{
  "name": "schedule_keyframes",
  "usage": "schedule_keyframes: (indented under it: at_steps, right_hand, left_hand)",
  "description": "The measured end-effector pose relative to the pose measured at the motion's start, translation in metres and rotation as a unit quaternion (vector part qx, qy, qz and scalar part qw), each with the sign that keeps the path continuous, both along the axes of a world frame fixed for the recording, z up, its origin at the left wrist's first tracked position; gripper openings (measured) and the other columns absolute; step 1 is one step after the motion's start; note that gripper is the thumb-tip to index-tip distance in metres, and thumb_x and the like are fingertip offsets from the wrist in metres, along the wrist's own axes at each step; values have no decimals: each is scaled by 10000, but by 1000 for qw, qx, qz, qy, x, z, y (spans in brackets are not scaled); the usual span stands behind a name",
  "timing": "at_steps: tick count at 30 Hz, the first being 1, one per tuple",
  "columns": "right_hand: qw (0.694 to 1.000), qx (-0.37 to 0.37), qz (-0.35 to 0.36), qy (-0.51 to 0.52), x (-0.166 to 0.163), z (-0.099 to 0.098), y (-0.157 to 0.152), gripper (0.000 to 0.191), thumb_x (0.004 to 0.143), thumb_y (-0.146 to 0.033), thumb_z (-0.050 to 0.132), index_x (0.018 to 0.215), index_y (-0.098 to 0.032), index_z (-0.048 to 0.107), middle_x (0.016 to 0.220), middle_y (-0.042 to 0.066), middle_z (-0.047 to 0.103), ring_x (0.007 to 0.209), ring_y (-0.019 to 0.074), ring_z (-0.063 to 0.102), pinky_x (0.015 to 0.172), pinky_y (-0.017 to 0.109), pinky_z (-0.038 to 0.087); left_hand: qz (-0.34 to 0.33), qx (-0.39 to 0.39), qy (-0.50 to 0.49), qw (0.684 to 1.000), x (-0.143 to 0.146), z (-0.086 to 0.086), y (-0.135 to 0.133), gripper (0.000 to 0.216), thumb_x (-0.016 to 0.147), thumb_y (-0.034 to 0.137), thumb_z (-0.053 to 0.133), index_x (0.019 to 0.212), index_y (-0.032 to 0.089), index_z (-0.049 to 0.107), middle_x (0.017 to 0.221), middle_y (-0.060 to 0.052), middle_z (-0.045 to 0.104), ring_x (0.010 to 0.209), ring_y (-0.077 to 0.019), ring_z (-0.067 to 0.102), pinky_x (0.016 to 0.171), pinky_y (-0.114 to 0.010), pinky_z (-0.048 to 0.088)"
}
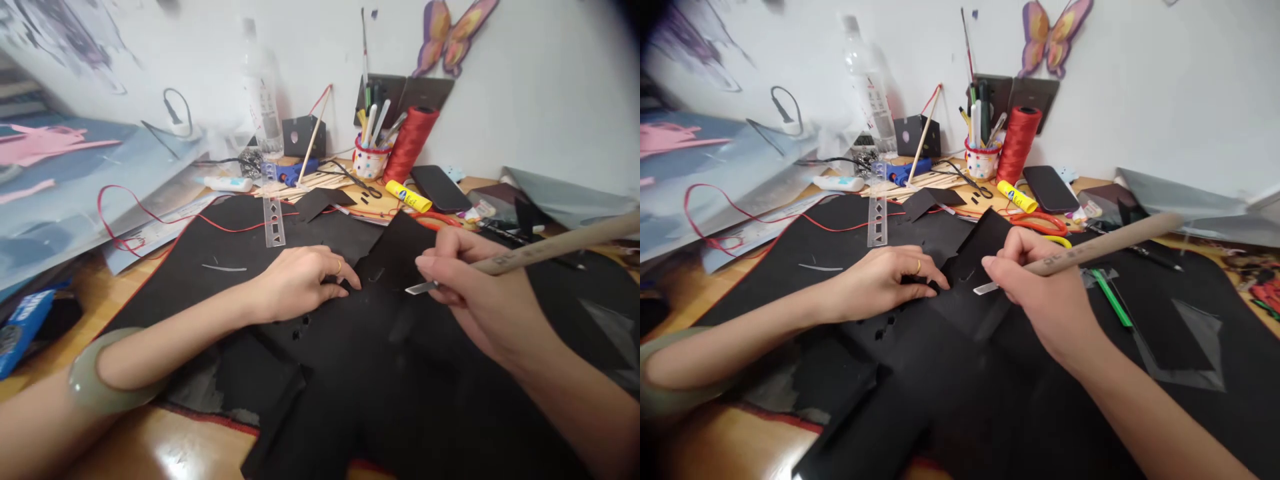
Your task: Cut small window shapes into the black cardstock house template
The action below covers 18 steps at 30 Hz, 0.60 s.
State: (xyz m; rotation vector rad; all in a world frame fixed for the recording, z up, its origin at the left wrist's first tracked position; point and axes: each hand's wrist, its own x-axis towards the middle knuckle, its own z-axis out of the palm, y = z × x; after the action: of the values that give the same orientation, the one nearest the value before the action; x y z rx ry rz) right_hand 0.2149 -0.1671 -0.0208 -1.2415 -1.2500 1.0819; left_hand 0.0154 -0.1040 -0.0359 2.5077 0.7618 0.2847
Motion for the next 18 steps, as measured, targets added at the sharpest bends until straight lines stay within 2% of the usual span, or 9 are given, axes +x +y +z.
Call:
schedule_keyframes:
  at_steps: [3,6,9,12,14,16,18]
  right_hand:
    - [1000,-5,-24,15,1,23,-6,348,710,-165,616,507,-173,334,459,-68,246,405,44,205,374,221,116]
    - [999,-34,-21,2,-1,35,-11,322,697,-201,642,522,-172,373,492,-59,274,420,43,218,370,220,129]
    - [996,-88,14,6,-7,34,-12,303,705,-284,641,561,-177,397,507,-61,270,423,41,213,367,212,134]
    - [990,-131,41,-19,-9,23,-8,350,702,-347,638,562,-175,366,494,-73,225,415,35,187,368,206,114]
    - [988,-141,50,-45,-7,14,-2,378,692,-366,642,558,-178,343,483,-79,213,411,35,188,370,206,113]
    - [986,-130,53,-91,-4,8,6,371,687,-371,642,562,-181,349,466,-83,237,409,38,202,376,207,123]
    - [978,-114,61,-165,-4,4,14,336,680,-349,647,568,-180,378,449,-80,289,417,43,237,386,207,143]
  left_hand:
    - [-104,27,18,994,2,20,15,160,809,137,530,862,224,653,848,20,627,850,-134,510,765,-226,341]
    - [-209,67,77,973,8,40,30,263,771,29,500,762,236,663,784,34,634,857,-143,513,888,-321,244]
    - [-239,116,152,952,16,52,41,357,703,-44,481,720,262,663,741,48,640,874,-160,518,933,-415,161]
    - [-203,198,168,944,18,53,43,333,679,-28,511,752,256,667,814,14,646,975,-198,478,938,-437,173]
    - [-140,252,148,946,15,48,33,245,715,25,516,773,211,664,851,-32,635,992,-221,466,882,-399,276]
    - [-56,280,132,949,9,40,14,176,763,82,493,780,158,651,813,-68,623,887,-223,506,736,-338,380]
    - [-1,270,137,953,5,29,-14,156,782,109,478,764,149,628,746,-55,611,711,-202,526,548,-289,402]
